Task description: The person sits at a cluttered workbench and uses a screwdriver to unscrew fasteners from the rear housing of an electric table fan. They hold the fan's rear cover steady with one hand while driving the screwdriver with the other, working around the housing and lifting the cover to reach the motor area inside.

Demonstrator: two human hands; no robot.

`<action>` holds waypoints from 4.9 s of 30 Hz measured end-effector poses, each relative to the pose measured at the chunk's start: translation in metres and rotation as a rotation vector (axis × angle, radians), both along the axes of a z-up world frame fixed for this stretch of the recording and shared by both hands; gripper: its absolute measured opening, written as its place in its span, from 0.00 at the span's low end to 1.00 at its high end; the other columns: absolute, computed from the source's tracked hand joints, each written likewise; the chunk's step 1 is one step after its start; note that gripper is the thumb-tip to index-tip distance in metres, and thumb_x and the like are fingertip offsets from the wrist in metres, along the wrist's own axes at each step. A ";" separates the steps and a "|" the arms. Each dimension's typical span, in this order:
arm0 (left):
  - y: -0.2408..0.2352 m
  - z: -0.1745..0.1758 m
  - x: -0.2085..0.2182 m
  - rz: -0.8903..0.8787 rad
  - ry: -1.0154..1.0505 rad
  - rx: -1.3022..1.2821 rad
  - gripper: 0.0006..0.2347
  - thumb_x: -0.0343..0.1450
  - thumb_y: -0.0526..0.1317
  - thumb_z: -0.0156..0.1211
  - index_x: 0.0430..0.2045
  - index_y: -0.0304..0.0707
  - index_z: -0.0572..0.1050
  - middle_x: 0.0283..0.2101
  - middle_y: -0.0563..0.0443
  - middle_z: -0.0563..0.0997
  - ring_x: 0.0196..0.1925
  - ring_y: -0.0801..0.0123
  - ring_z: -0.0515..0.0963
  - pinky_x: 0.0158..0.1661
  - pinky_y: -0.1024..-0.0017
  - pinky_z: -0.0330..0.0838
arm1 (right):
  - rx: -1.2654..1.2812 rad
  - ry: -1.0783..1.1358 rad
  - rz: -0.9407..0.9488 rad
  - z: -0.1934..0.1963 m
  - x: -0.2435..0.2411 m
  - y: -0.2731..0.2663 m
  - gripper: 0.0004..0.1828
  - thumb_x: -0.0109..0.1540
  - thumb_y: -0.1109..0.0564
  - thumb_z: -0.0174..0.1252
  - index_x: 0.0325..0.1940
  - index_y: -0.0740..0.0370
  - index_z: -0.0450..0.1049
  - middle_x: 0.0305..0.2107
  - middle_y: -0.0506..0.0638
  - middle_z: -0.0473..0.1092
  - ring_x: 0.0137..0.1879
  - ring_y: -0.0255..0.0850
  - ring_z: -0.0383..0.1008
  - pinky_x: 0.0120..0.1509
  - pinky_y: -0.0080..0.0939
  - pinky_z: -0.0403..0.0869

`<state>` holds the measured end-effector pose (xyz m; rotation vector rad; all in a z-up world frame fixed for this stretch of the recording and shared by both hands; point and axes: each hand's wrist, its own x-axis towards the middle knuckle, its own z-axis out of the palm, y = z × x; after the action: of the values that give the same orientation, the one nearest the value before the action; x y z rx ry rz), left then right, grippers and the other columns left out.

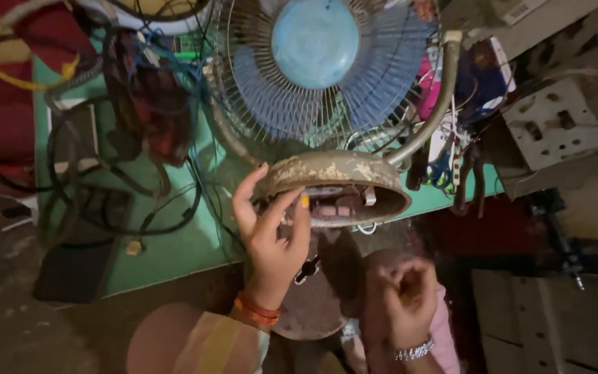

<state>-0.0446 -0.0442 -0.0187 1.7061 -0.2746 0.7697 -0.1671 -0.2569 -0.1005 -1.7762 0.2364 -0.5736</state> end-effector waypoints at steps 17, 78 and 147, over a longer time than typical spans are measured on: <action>0.051 -0.001 0.036 -0.152 -0.054 0.301 0.27 0.73 0.39 0.69 0.67 0.34 0.66 0.63 0.43 0.75 0.63 0.52 0.75 0.63 0.60 0.69 | -0.199 -0.077 -0.192 0.034 0.087 0.037 0.07 0.65 0.65 0.67 0.45 0.69 0.77 0.28 0.38 0.70 0.34 0.22 0.64 0.39 0.22 0.65; 0.047 -0.015 0.045 -0.276 -0.032 0.362 0.20 0.79 0.40 0.53 0.66 0.31 0.66 0.61 0.40 0.74 0.61 0.48 0.74 0.65 0.54 0.64 | 0.659 0.228 -0.154 0.019 0.100 0.081 0.08 0.66 0.52 0.59 0.35 0.56 0.72 0.32 0.47 0.79 0.16 0.25 0.54 0.18 0.29 0.54; 0.044 -0.013 0.044 -0.250 0.016 0.377 0.19 0.79 0.42 0.51 0.65 0.33 0.68 0.62 0.40 0.75 0.60 0.47 0.74 0.65 0.55 0.64 | 0.404 0.267 0.196 0.051 0.021 0.070 0.29 0.71 0.57 0.44 0.76 0.69 0.57 0.48 0.55 0.72 0.26 0.32 0.68 0.26 0.29 0.67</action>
<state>-0.0008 -0.0006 -0.0321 1.9812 -0.6410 0.5408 -0.1458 -0.1870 -0.0496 -1.4557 0.3325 -0.1326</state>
